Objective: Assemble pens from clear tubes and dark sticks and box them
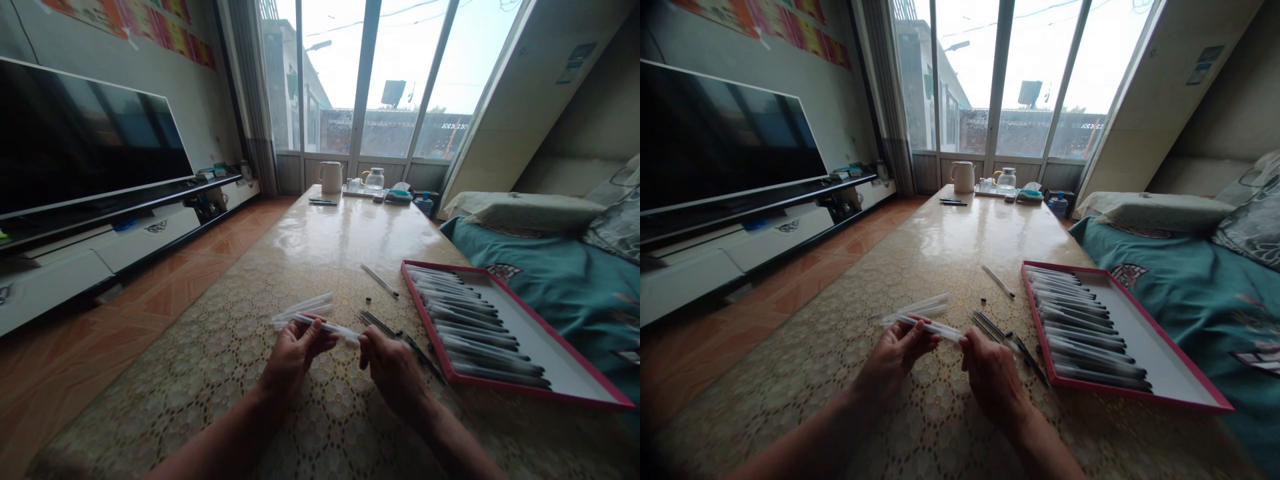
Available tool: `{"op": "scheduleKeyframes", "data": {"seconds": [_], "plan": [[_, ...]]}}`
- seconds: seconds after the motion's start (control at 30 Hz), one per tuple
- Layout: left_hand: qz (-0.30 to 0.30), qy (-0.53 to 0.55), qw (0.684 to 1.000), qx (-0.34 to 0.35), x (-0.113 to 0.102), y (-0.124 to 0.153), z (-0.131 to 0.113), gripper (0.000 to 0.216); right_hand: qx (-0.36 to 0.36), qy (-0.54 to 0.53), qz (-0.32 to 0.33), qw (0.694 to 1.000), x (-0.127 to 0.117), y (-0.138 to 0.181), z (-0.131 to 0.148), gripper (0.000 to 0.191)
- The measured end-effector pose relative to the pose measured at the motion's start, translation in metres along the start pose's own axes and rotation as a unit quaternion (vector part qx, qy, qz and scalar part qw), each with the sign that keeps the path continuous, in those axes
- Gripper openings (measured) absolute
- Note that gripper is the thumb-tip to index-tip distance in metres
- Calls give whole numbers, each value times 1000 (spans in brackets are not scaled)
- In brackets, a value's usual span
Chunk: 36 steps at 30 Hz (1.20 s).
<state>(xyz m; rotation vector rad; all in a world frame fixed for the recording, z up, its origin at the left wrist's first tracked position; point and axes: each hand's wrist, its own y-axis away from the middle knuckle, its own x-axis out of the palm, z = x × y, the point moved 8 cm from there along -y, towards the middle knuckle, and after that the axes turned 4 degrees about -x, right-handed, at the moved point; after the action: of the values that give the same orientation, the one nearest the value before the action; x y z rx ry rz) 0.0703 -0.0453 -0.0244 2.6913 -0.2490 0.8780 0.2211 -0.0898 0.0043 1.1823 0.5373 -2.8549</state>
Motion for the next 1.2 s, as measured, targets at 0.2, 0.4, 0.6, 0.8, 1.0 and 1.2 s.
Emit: {"op": "scheduleKeyframes", "data": {"seconds": [0.2,0.4,0.6,0.8,1.0,1.2], "plan": [[0,-17,1000,-1,2,2,0,35,93,-203,57,973,20,3,-15,47],[-17,9,1000,-5,-6,-2,1,34,9,-41,17,999,2,-1,-4,25],[-9,2,1000,1,-2,-1,-2,35,22,-92,21,995,6,1,-6,31],[1,-1,1000,2,1,1,-3,32,65,-191,52,978,17,2,-10,37],[-8,12,1000,-12,-5,-4,0,27,-41,60,-5,997,-2,-2,4,20],[3,1,1000,-11,-2,-3,0,29,-49,37,-1,998,-3,-2,9,36]]}}
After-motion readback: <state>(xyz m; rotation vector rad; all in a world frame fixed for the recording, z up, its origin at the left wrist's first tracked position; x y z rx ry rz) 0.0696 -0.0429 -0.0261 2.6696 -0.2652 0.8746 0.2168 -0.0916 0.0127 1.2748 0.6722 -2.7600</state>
